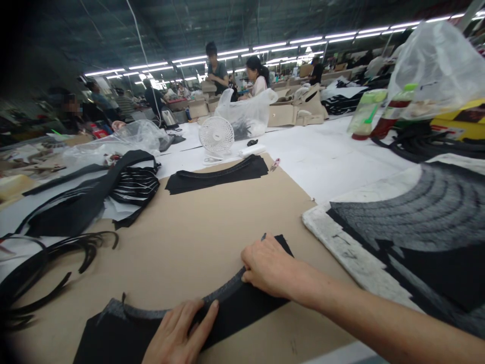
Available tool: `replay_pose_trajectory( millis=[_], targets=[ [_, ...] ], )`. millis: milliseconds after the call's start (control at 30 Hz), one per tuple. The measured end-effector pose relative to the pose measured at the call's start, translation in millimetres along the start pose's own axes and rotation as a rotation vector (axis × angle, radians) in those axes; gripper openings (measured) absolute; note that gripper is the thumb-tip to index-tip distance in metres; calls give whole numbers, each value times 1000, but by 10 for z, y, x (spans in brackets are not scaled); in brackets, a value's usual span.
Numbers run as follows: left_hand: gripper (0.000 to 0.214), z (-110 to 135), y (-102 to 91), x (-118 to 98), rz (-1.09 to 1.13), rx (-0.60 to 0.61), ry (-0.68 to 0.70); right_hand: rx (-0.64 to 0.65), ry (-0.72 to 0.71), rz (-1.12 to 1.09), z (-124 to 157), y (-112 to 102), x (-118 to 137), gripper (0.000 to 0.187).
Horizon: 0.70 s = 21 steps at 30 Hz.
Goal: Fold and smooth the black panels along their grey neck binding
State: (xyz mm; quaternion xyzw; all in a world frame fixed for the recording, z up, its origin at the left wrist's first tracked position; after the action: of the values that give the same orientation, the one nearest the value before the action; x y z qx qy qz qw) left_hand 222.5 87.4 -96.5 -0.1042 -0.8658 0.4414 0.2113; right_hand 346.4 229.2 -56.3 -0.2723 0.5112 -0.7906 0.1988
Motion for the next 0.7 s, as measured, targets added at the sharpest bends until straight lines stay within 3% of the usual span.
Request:
replay_pose_trajectory(
  millis=[133, 333, 467, 700],
  targets=[
    [39, -198, 4, -26, 131, 10, 15, -11, -15, 4, 21, -5, 9, 14],
    [45, -466, 210, -297, 241, 108, 72, -32, 2, -37, 29, 16, -35, 18],
    [43, -428, 337, -369, 181, 96, 63, -43, 69, -143, -3, -21, -332, 23],
    [39, -416, 337, -382, 47, -36, 16, 2, 114, -447, -48, 64, -862, 6]
  ],
)
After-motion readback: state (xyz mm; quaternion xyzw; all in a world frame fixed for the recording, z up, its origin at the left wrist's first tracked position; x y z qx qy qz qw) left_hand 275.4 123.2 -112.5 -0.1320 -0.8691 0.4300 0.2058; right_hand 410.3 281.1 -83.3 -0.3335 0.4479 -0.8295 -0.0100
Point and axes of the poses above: each hand's wrist, its own z-axis away from the middle knuckle, its own y-axis out of the palm, x = y × z, the point moved 7 cm from there along -z, towards the middle knuckle, and after that the axes turned 4 degrees about -z, right-handed, at the moved point
